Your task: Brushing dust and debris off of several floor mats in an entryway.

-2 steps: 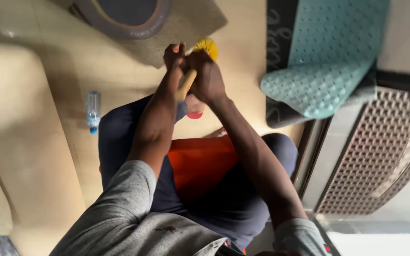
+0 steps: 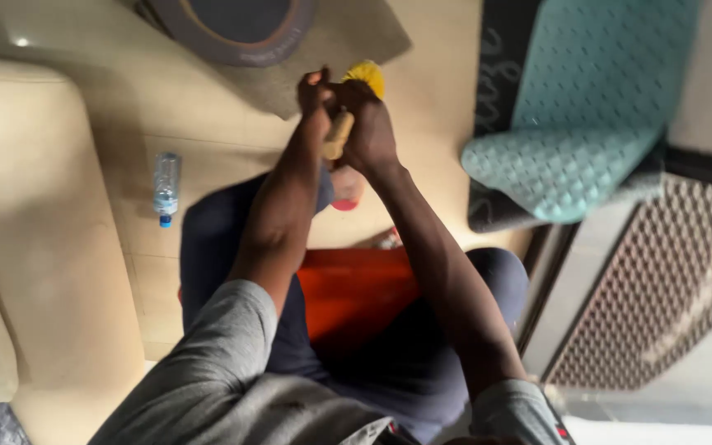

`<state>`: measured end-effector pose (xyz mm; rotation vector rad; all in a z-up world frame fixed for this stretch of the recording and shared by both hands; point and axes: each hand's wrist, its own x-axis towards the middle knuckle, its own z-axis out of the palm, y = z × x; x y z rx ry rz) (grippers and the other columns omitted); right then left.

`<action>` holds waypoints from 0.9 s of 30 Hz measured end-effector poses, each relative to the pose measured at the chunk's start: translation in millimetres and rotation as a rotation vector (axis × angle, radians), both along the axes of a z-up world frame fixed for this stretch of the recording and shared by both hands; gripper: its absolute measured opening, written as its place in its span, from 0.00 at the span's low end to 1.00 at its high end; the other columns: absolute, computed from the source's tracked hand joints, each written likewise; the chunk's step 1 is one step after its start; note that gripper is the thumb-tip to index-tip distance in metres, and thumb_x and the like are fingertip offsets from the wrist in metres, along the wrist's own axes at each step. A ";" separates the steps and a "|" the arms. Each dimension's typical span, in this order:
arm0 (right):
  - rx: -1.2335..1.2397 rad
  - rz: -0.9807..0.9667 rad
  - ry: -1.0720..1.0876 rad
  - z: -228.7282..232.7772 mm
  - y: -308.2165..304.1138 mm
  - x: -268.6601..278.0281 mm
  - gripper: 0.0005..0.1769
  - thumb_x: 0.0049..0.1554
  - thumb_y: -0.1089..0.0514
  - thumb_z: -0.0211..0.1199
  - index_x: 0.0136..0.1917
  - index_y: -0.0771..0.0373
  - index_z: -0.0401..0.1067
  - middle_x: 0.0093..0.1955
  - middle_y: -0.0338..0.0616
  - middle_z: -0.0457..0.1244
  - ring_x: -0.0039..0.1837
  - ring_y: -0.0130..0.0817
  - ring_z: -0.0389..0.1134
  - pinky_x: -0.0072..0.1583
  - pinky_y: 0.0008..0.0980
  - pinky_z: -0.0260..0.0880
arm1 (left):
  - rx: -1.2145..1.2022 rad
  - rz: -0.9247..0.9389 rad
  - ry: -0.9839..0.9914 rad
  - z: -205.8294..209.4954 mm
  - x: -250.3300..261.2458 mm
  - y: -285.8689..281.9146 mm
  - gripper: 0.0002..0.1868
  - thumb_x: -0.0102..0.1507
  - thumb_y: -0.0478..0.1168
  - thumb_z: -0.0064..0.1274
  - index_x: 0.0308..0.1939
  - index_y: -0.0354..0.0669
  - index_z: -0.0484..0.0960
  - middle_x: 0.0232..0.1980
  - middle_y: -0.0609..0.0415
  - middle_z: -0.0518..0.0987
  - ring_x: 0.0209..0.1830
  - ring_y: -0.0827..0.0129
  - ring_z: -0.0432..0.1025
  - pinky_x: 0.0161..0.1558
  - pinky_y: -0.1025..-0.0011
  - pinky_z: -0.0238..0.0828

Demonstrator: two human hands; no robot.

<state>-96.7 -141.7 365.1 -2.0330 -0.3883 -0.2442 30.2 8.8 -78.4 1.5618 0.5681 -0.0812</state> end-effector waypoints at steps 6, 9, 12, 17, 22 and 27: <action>0.083 -0.050 0.214 -41.1 40.5 15.0 0.09 0.66 0.60 0.59 0.54 0.69 0.74 0.48 0.57 0.66 0.50 0.53 0.68 0.54 0.41 0.69 | -0.156 0.159 0.336 103.1 32.4 35.6 0.45 0.61 0.64 0.55 0.74 0.40 0.62 0.75 0.44 0.65 0.69 0.52 0.64 0.58 0.56 0.69; 0.225 -0.034 0.302 -65.9 53.0 24.3 0.10 0.68 0.60 0.57 0.55 0.67 0.75 0.51 0.54 0.68 0.53 0.48 0.70 0.58 0.38 0.69 | -0.317 0.310 0.333 99.2 54.4 66.6 0.50 0.59 0.62 0.54 0.78 0.45 0.52 0.79 0.47 0.56 0.74 0.49 0.59 0.60 0.50 0.71; 0.271 -0.029 0.413 -77.7 61.2 25.4 0.13 0.69 0.58 0.53 0.58 0.65 0.75 0.52 0.50 0.71 0.54 0.42 0.71 0.58 0.36 0.69 | -0.392 0.553 0.394 72.2 58.1 90.3 0.57 0.60 0.58 0.59 0.80 0.47 0.38 0.82 0.45 0.49 0.76 0.45 0.55 0.64 0.47 0.71; 0.120 -0.154 0.376 -99.1 71.4 27.9 0.14 0.71 0.56 0.52 0.58 0.64 0.77 0.53 0.52 0.70 0.55 0.40 0.68 0.58 0.37 0.68 | -0.509 0.675 0.332 19.8 81.2 111.8 0.53 0.64 0.55 0.63 0.79 0.43 0.42 0.78 0.42 0.57 0.74 0.44 0.59 0.68 0.45 0.69; 0.191 -0.158 0.666 -78.7 68.5 23.0 0.17 0.70 0.54 0.50 0.58 0.62 0.78 0.48 0.50 0.67 0.48 0.37 0.66 0.53 0.34 0.67 | -0.581 0.553 0.271 15.5 80.5 131.2 0.32 0.62 0.62 0.46 0.64 0.51 0.70 0.47 0.56 0.71 0.46 0.59 0.71 0.50 0.47 0.70; 0.333 -0.060 0.474 -81.9 61.2 22.5 0.19 0.72 0.53 0.48 0.60 0.66 0.75 0.56 0.48 0.69 0.58 0.35 0.68 0.63 0.32 0.67 | -0.473 0.466 0.267 -1.0 113.2 150.3 0.20 0.66 0.58 0.44 0.49 0.49 0.72 0.34 0.53 0.70 0.28 0.62 0.71 0.32 0.58 0.70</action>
